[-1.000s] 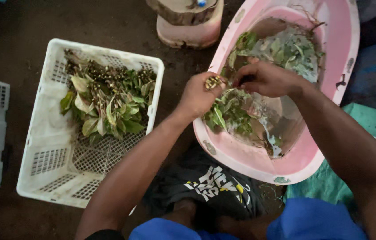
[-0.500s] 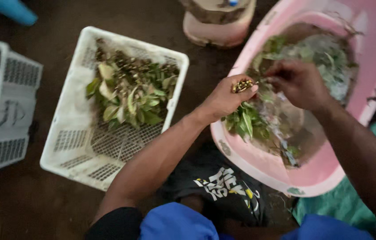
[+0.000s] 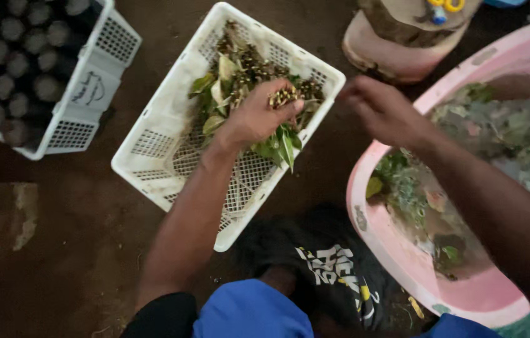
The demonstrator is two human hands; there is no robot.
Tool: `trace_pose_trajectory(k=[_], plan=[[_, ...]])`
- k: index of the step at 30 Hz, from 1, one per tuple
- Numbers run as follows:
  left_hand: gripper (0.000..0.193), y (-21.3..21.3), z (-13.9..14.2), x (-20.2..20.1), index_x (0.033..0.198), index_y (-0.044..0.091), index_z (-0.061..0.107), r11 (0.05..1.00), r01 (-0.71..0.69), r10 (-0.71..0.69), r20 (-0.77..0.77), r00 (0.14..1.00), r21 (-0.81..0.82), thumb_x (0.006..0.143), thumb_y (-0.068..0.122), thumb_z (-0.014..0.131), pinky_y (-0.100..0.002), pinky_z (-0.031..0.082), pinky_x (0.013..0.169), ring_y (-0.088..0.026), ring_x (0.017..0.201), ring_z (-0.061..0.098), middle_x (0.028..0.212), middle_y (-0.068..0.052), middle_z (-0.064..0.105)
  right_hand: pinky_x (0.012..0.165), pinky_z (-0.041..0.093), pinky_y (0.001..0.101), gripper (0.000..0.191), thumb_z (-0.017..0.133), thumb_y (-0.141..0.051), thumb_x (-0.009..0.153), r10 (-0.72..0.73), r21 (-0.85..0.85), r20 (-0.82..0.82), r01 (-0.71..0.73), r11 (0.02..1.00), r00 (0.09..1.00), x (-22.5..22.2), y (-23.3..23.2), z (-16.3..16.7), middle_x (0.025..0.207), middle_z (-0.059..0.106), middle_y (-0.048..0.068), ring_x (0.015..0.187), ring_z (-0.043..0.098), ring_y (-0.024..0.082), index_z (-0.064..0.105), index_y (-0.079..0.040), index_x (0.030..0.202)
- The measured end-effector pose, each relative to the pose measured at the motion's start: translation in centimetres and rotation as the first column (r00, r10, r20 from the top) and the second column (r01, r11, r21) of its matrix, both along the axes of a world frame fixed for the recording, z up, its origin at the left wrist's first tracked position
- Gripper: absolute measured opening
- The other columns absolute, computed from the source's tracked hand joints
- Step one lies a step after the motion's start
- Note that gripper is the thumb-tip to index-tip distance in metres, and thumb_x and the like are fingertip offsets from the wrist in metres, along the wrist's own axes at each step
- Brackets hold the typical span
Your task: The person washes leafy vegetables in a pink basin filled with water, then transfers them to a white basket. The person repeatedly picks up bunches of vegetables, rinses them in the water, and places them into the basket.
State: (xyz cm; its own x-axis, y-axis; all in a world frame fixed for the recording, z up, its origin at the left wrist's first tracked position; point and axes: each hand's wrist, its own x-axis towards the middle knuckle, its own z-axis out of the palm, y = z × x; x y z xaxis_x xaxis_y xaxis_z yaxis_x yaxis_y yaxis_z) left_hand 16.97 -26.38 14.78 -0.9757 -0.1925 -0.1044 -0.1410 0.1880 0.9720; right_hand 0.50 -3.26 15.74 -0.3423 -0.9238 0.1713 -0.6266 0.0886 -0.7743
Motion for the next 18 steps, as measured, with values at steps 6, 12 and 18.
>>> trace_pose_trajectory(k=[6,12,18], plan=[[0.071,-0.3,-1.2,3.3,0.148,0.010,0.044,0.973,-0.165,0.188,0.142,0.972,-0.161,0.093,0.044,0.073,-0.039,0.055,0.095,-0.026,0.114,0.069,0.139,-0.015,0.062,0.085,0.053,0.0379,0.064,0.056,-0.048,0.101,0.193,0.088,0.279,-0.225,0.970,0.941,2.6,-8.4,-1.1,0.122,0.064,0.014,0.099,0.067,0.021,0.043,-0.005,0.145],[0.140,-1.0,-2.6,4.4,0.161,0.008,-0.012,0.921,-0.197,0.136,-0.196,0.971,-0.336,0.078,0.033,0.097,-0.047,0.037,0.123,-0.040,0.150,0.038,0.162,-0.031,0.030,0.092,0.053,0.0443,0.085,0.064,-0.061,0.100,0.430,-0.118,0.059,-0.421,0.899,0.901,3.8,-11.7,-4.5,0.139,0.052,0.028,0.114,0.063,0.035,0.033,0.001,0.149],[0.159,-0.2,-0.8,4.2,0.154,0.014,-0.034,0.976,-0.131,0.166,0.203,0.965,-0.176,0.061,0.019,0.095,-0.045,0.045,0.116,-0.036,0.120,0.070,0.134,-0.026,0.066,0.074,0.050,0.0489,0.056,0.052,-0.054,0.103,0.253,0.212,0.014,-0.250,0.945,0.967,5.3,-12.7,-6.2,0.092,0.064,0.023,0.081,0.066,0.035,0.048,-0.004,0.128]])
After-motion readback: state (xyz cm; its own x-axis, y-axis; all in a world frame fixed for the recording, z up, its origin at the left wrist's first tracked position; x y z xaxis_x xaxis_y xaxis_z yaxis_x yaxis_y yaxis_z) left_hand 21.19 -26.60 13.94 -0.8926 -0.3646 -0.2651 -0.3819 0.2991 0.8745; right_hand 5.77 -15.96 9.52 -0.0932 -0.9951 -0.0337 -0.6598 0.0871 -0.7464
